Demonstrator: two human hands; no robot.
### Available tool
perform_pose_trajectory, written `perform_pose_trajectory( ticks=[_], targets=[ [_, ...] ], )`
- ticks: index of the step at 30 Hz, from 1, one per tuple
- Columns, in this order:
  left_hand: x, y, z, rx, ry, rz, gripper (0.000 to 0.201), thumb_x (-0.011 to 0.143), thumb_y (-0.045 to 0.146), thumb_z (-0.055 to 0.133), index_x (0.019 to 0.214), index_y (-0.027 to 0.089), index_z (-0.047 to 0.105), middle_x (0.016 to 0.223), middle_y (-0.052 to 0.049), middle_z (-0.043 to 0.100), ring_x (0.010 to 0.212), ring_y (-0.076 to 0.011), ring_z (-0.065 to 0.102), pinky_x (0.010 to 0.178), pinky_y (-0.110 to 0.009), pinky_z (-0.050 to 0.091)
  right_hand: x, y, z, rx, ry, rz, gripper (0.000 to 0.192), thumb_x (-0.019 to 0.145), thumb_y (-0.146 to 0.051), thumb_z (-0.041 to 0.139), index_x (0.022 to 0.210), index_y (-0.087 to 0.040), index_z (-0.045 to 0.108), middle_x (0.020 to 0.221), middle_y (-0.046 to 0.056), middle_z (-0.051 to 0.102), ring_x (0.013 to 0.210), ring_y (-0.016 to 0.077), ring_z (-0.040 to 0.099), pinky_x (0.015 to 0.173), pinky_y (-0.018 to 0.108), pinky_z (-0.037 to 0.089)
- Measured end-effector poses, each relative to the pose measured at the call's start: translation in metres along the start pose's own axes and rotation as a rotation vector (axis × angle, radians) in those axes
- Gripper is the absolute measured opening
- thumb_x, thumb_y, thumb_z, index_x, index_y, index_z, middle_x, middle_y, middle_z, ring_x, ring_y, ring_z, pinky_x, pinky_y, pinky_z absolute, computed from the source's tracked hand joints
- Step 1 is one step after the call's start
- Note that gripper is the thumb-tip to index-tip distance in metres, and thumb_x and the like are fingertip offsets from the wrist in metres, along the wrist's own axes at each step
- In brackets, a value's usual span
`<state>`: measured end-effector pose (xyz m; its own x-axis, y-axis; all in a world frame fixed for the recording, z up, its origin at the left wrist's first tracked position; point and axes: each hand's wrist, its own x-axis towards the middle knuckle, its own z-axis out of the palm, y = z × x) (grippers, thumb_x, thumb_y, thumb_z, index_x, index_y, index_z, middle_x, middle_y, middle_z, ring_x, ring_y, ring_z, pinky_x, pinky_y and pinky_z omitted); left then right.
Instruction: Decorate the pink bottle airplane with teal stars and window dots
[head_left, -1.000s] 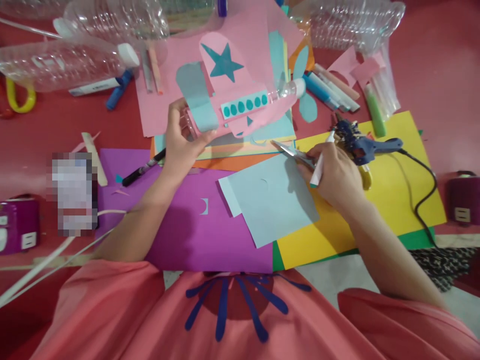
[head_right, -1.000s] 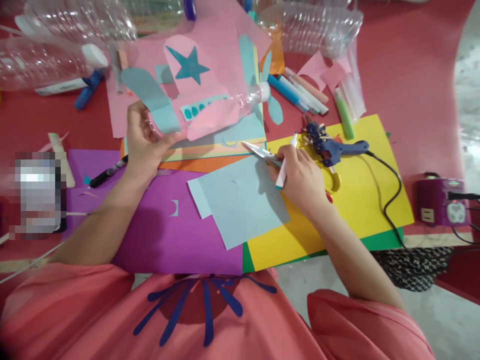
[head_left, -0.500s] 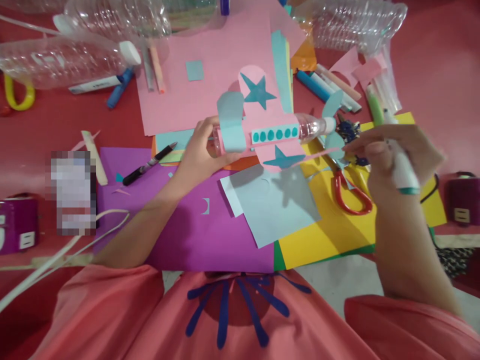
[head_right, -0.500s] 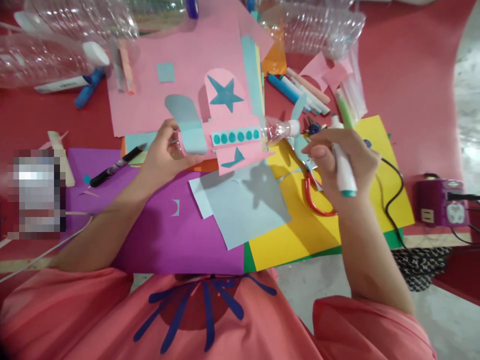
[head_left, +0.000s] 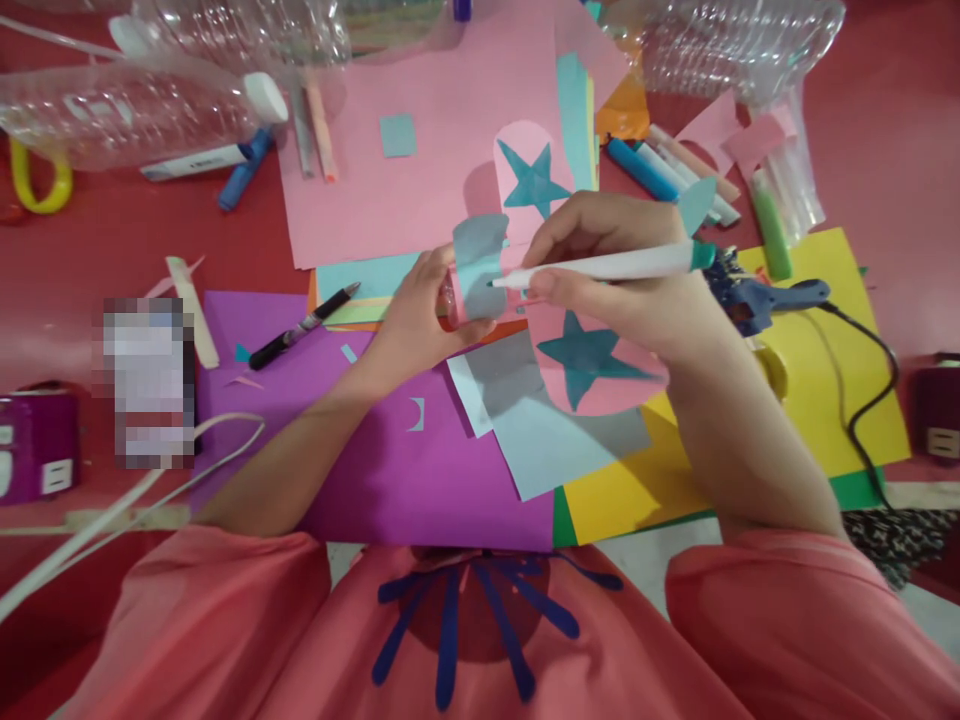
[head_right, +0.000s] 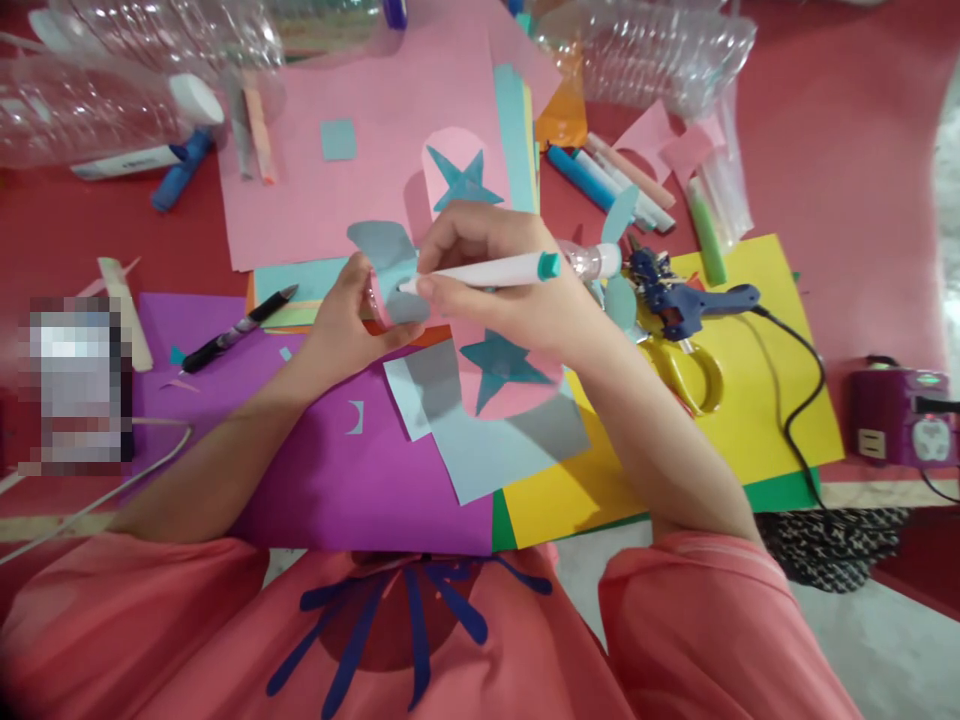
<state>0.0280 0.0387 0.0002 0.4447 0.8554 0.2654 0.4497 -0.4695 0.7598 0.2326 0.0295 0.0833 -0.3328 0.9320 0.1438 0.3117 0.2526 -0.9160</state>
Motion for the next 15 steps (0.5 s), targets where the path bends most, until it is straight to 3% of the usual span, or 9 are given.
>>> perform_pose_trajectory(
  ticks=[7, 15],
  targets=[
    [-0.006, -0.004, 0.008, 0.135, 0.027, -0.039, 0.057, 0.077, 0.058, 0.075, 0.113, 0.026, 0.044, 0.106, -0.006, 0.058, 0.103, -0.0311, 0.063, 0.082, -0.045, 0.055, -0.001, 0.014, 0.011, -0.103, 0.1, 0.028, 0.017, 0.079, -0.028, 0.07, 0.067, -0.026, 0.058, 0.065, -0.004, 0.064, 0.057, 0.0132, 0.061, 0.054, 0.029, 0.053],
    [-0.009, -0.011, 0.006, 0.123, -0.009, -0.058, 0.063, 0.074, 0.078, 0.062, 0.102, 0.024, 0.045, 0.107, -0.009, 0.057, 0.106, -0.0318, 0.062, 0.086, -0.046, 0.055, -0.002, 0.016, 0.017, -0.103, 0.063, 0.053, 0.013, 0.077, -0.027, 0.073, 0.069, -0.026, 0.062, 0.067, -0.004, 0.066, 0.059, 0.0141, 0.062, 0.053, 0.029, 0.052]
  ],
)
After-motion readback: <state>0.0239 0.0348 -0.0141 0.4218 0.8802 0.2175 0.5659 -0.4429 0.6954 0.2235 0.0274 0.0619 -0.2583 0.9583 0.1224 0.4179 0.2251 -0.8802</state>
